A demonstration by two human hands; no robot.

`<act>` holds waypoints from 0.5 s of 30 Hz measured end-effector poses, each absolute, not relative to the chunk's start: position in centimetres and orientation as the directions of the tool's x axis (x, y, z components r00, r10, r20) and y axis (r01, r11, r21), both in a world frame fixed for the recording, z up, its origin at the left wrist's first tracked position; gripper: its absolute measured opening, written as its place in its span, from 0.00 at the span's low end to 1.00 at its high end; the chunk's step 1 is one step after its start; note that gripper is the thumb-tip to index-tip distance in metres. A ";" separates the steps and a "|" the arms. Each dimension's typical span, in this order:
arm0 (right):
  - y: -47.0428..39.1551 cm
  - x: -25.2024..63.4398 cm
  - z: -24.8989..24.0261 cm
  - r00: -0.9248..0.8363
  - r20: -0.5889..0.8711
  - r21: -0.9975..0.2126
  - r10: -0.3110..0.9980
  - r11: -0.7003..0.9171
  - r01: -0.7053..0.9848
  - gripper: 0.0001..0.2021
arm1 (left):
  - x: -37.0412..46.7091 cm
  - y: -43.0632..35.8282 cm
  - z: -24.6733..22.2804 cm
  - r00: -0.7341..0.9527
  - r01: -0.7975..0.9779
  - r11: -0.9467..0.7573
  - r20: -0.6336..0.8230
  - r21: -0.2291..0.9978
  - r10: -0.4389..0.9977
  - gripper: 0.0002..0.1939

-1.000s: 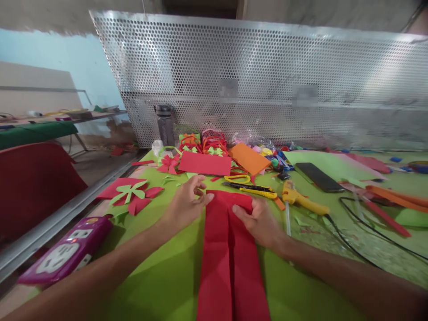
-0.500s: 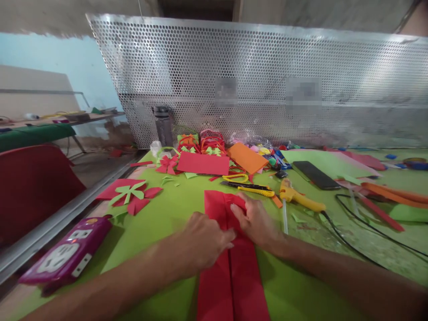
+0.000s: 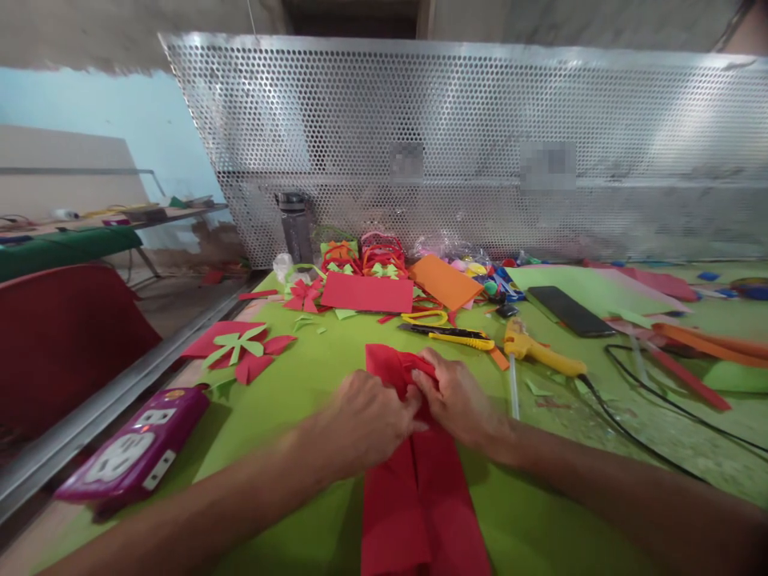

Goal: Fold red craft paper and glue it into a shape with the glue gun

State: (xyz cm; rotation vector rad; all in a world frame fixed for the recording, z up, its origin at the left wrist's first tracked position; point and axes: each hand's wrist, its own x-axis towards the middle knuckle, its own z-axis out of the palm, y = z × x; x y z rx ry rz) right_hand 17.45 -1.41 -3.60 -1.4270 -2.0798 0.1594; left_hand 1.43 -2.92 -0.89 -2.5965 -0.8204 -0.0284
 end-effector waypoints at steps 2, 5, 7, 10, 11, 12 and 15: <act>-1.5 17.4 -3.6 -0.247 0.395 -0.418 0.885 0.413 0.809 0.08 | 1.4 -2.7 -0.9 0.832 0.547 -0.744 0.151 -0.384 0.534 0.16; -1.6 17.4 -3.5 -0.262 0.380 -0.399 0.887 0.413 0.819 0.09 | 1.5 -2.7 -0.7 0.829 0.553 -0.753 0.149 -0.356 0.539 0.17; -1.7 17.5 -3.3 -0.260 0.371 -0.384 0.892 0.402 0.831 0.09 | 1.6 -2.8 -0.5 0.813 0.578 -0.747 0.145 -0.328 0.564 0.17; -1.7 17.5 -3.0 -0.215 0.371 -0.386 0.904 0.360 0.849 0.09 | 1.6 -2.9 -0.1 0.757 0.651 -0.711 0.150 -0.267 0.636 0.15; -1.6 17.6 -3.0 -0.200 0.370 -0.394 0.907 0.348 0.850 0.09 | 1.5 -2.9 0.0 0.734 0.677 -0.696 0.155 -0.239 0.661 0.14; -1.6 17.6 -3.0 -0.189 0.369 -0.406 0.910 0.340 0.848 0.09 | 1.5 -2.9 0.1 0.714 0.700 -0.684 0.162 -0.206 0.682 0.13; -1.3 17.7 -3.0 -0.179 0.373 -0.448 0.910 0.345 0.825 0.11 | 1.2 -2.6 0.3 0.664 0.744 -0.663 0.212 -0.089 0.717 0.10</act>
